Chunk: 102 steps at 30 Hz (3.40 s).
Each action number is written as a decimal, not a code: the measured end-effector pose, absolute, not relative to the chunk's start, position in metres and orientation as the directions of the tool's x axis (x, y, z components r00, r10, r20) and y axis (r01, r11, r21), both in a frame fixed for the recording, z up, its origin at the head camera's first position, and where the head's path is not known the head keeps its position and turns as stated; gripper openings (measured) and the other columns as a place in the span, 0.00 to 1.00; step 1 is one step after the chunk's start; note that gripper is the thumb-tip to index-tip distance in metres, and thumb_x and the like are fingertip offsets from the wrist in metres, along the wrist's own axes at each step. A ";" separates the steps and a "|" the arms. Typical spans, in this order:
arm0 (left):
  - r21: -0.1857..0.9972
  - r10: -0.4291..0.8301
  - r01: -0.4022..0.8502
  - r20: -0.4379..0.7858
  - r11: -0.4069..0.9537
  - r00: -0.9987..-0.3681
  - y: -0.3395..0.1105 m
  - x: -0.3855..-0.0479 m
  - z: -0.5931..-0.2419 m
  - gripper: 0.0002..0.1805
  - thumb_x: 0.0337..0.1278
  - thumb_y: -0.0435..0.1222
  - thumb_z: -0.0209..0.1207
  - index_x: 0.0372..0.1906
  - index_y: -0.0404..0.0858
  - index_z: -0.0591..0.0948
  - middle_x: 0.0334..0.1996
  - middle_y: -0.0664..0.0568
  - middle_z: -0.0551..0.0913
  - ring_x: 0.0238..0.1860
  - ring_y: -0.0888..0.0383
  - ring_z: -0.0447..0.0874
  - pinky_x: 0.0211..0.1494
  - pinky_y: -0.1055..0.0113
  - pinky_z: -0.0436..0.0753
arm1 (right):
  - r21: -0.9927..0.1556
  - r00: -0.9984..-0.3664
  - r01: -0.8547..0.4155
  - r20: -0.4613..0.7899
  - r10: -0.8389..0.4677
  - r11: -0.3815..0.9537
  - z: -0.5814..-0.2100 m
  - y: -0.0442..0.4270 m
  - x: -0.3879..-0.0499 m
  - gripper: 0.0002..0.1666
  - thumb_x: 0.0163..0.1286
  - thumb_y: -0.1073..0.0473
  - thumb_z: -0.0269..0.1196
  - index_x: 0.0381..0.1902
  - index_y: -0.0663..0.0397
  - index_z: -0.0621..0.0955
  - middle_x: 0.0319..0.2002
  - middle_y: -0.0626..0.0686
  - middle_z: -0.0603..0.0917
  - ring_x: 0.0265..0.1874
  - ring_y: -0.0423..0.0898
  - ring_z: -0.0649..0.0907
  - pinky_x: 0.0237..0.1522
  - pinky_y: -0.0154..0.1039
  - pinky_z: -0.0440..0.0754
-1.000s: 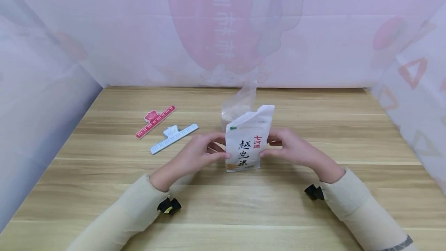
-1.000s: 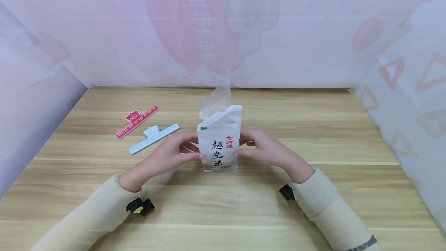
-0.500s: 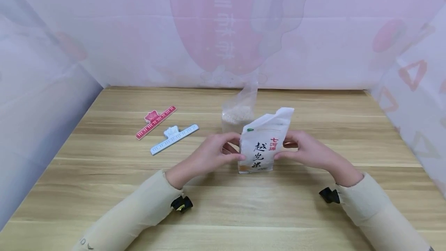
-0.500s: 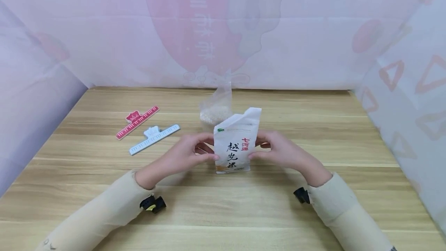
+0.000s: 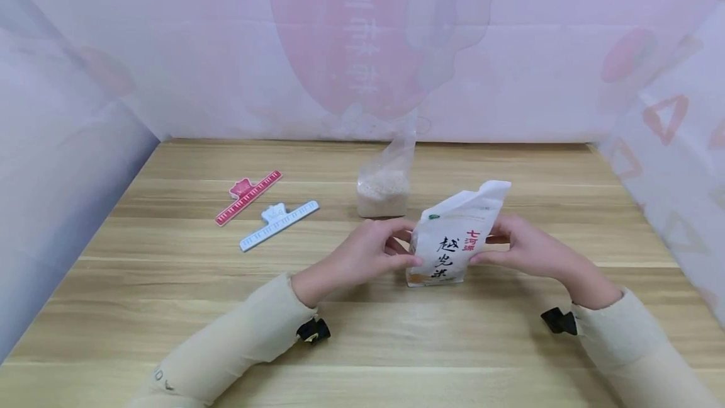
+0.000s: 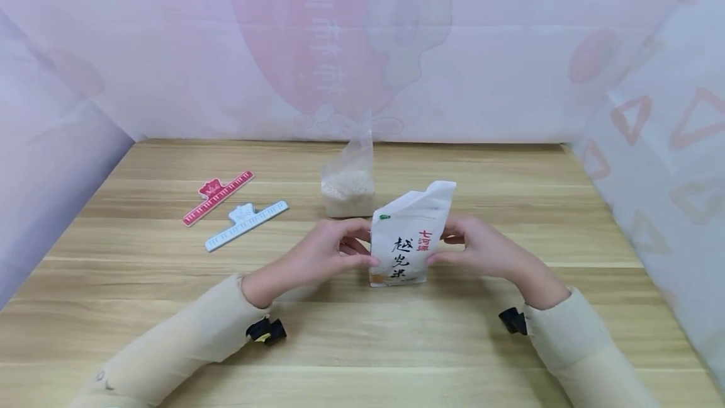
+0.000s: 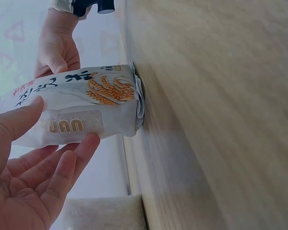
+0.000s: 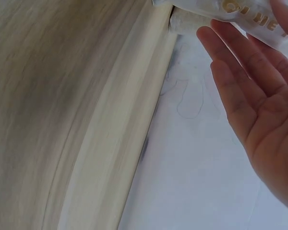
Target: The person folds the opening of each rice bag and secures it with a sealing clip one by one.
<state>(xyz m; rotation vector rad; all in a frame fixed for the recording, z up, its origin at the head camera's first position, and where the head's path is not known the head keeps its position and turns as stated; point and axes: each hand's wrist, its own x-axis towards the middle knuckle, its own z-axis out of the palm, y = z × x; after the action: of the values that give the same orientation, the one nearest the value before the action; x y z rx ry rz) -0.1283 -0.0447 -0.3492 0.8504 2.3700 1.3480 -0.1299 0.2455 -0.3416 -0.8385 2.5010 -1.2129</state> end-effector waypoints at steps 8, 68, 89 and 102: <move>0.851 0.630 0.356 0.039 0.386 -0.776 -0.031 -0.127 -0.350 0.26 0.56 0.37 0.70 0.60 0.37 0.79 0.48 0.46 0.87 0.42 0.59 0.89 0.44 0.78 0.84 | -0.774 -0.797 -0.421 0.067 -0.600 0.473 -0.340 0.259 -0.126 0.21 0.58 0.65 0.73 0.49 0.58 0.81 0.44 0.36 0.86 0.44 0.31 0.85 0.49 0.29 0.84; 0.810 0.588 0.541 0.327 0.229 -0.740 0.017 -0.139 -0.281 0.04 0.60 0.33 0.67 0.34 0.35 0.85 0.28 0.50 0.84 0.30 0.65 0.77 0.38 0.81 0.77 | -0.688 -0.677 -0.652 0.338 -0.654 0.320 -0.262 0.252 -0.141 0.19 0.58 0.80 0.66 0.40 0.53 0.85 0.33 0.48 0.87 0.31 0.38 0.82 0.34 0.28 0.80; 0.682 0.583 0.675 0.437 0.281 -0.685 0.017 -0.143 -0.284 0.03 0.62 0.33 0.64 0.33 0.39 0.83 0.28 0.54 0.86 0.30 0.67 0.79 0.36 0.81 0.75 | -0.564 -0.629 -0.750 0.442 -0.640 0.347 -0.262 0.247 -0.143 0.23 0.52 0.81 0.69 0.37 0.48 0.85 0.32 0.44 0.86 0.31 0.34 0.83 0.32 0.24 0.79; 0.663 0.609 0.697 0.443 0.272 -0.658 0.015 -0.146 -0.285 0.05 0.61 0.29 0.64 0.31 0.38 0.81 0.28 0.53 0.85 0.31 0.65 0.80 0.37 0.82 0.75 | -0.538 -0.637 -0.754 0.461 -0.617 0.377 -0.262 0.245 -0.143 0.18 0.54 0.78 0.69 0.34 0.48 0.86 0.30 0.43 0.87 0.29 0.34 0.83 0.31 0.25 0.78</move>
<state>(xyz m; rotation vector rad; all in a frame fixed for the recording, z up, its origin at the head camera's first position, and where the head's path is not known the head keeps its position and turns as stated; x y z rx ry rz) -0.1458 0.0147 -0.2852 1.3319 2.5835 1.4353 -0.1432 0.2447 -0.2619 -1.3885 2.7542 -1.2438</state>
